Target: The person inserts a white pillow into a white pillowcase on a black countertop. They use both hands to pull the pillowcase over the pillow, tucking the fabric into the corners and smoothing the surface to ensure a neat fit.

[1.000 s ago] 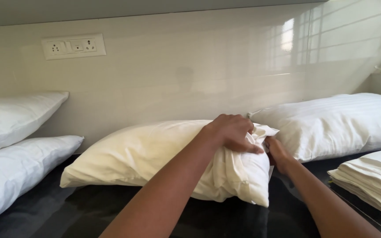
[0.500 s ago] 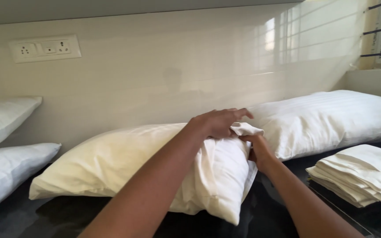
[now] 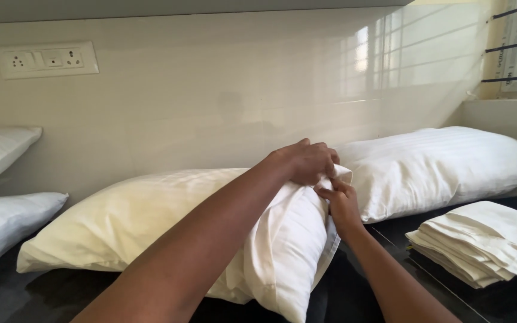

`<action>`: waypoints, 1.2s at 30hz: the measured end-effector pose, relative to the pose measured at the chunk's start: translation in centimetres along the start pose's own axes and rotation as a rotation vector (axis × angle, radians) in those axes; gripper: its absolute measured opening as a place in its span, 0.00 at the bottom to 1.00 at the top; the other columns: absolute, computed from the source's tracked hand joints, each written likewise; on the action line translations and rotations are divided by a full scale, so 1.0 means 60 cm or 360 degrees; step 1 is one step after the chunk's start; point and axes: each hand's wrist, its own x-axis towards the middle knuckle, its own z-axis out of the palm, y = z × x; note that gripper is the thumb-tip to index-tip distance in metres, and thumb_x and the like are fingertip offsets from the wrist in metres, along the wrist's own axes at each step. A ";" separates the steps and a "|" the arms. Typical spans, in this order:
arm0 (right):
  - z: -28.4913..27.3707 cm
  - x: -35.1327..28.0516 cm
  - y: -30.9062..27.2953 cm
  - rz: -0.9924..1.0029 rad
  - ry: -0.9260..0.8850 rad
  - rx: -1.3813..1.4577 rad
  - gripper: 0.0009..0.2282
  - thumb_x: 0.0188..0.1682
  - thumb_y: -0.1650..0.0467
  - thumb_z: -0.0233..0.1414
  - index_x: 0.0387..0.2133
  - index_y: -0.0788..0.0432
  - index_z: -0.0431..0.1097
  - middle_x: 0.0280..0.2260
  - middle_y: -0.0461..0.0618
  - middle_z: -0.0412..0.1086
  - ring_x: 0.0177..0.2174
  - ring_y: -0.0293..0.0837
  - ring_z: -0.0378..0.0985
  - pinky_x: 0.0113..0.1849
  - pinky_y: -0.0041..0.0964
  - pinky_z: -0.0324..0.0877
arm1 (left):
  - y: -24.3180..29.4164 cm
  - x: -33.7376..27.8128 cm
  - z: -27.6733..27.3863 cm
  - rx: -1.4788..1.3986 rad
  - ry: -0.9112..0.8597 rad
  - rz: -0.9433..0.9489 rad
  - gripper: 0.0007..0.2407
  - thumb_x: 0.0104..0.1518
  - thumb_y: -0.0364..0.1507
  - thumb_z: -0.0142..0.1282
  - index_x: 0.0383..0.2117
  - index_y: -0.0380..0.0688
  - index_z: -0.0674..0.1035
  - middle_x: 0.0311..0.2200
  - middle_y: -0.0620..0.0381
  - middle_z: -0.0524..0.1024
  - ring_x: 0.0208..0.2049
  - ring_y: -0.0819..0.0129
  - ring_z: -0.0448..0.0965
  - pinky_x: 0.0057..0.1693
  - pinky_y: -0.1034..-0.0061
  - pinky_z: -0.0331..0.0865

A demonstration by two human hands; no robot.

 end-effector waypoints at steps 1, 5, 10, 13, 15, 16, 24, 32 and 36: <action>0.001 -0.001 0.000 -0.0059 -0.0030 0.0036 0.14 0.43 0.75 0.56 0.42 0.70 0.74 0.34 0.58 0.77 0.31 0.44 0.79 0.36 0.37 0.73 | -0.001 0.005 0.002 -0.0022 0.0007 -0.0043 0.10 0.49 0.27 0.58 0.33 0.60 0.87 0.57 0.71 0.73 0.57 0.74 0.70 0.61 0.63 0.57; -0.008 0.012 0.022 -0.0103 -0.0016 -0.0056 0.12 0.42 0.77 0.55 0.38 0.74 0.76 0.32 0.59 0.77 0.30 0.46 0.79 0.35 0.39 0.73 | 0.034 -0.016 -0.030 -0.0090 -0.0101 -0.0244 0.10 0.53 0.35 0.56 0.38 0.58 0.88 0.54 0.68 0.76 0.55 0.71 0.73 0.63 0.61 0.54; -0.007 0.000 0.012 -0.0319 -0.0088 -0.0136 0.13 0.41 0.77 0.55 0.38 0.73 0.77 0.32 0.58 0.79 0.32 0.43 0.79 0.39 0.35 0.73 | 0.019 0.001 -0.014 -0.0377 -0.0356 -0.0523 0.17 0.52 0.39 0.61 0.50 0.63 0.83 0.51 0.63 0.81 0.50 0.65 0.82 0.55 0.65 0.75; -0.003 -0.007 0.000 -0.0312 -0.0074 -0.0193 0.14 0.42 0.76 0.56 0.40 0.74 0.77 0.33 0.59 0.78 0.32 0.44 0.79 0.38 0.36 0.72 | -0.004 0.012 0.001 -0.0482 -0.0267 -0.0567 0.18 0.52 0.41 0.63 0.51 0.65 0.81 0.52 0.64 0.79 0.50 0.65 0.80 0.54 0.65 0.73; 0.003 -0.014 -0.012 -0.0292 -0.0060 -0.0214 0.15 0.42 0.75 0.57 0.42 0.73 0.76 0.33 0.60 0.78 0.32 0.44 0.79 0.37 0.36 0.72 | -0.007 0.005 -0.004 -0.0496 -0.0218 -0.0608 0.17 0.52 0.40 0.64 0.50 0.62 0.83 0.51 0.63 0.80 0.50 0.64 0.81 0.53 0.65 0.74; 0.006 -0.018 -0.018 -0.0273 -0.0045 -0.0233 0.16 0.42 0.74 0.58 0.43 0.73 0.75 0.34 0.60 0.78 0.32 0.44 0.79 0.37 0.37 0.72 | -0.008 0.002 -0.007 -0.0507 -0.0169 -0.0648 0.16 0.52 0.40 0.65 0.48 0.59 0.84 0.49 0.61 0.81 0.49 0.64 0.82 0.52 0.64 0.75; 0.001 -0.015 -0.005 -0.0299 -0.0056 -0.0265 0.16 0.42 0.71 0.61 0.41 0.73 0.76 0.32 0.58 0.79 0.30 0.43 0.79 0.34 0.36 0.72 | -0.042 0.030 0.043 -0.0490 0.0067 -0.1055 0.12 0.52 0.29 0.64 0.41 0.42 0.85 0.46 0.49 0.83 0.46 0.57 0.84 0.50 0.63 0.78; -0.003 -0.015 -0.002 -0.0413 -0.0070 -0.0366 0.14 0.42 0.71 0.63 0.37 0.72 0.78 0.29 0.55 0.79 0.28 0.39 0.77 0.33 0.34 0.71 | -0.091 0.030 0.081 -0.0516 0.0227 -0.1384 0.16 0.50 0.30 0.62 0.46 0.41 0.83 0.50 0.44 0.79 0.53 0.50 0.79 0.57 0.63 0.74; -0.001 -0.013 -0.001 -0.0424 -0.0039 -0.0438 0.15 0.43 0.69 0.62 0.37 0.71 0.77 0.28 0.54 0.79 0.27 0.38 0.78 0.32 0.33 0.72 | -0.086 0.021 0.063 -0.0747 -0.0091 -0.1257 0.21 0.51 0.38 0.60 0.51 0.45 0.80 0.53 0.45 0.76 0.53 0.51 0.77 0.57 0.63 0.69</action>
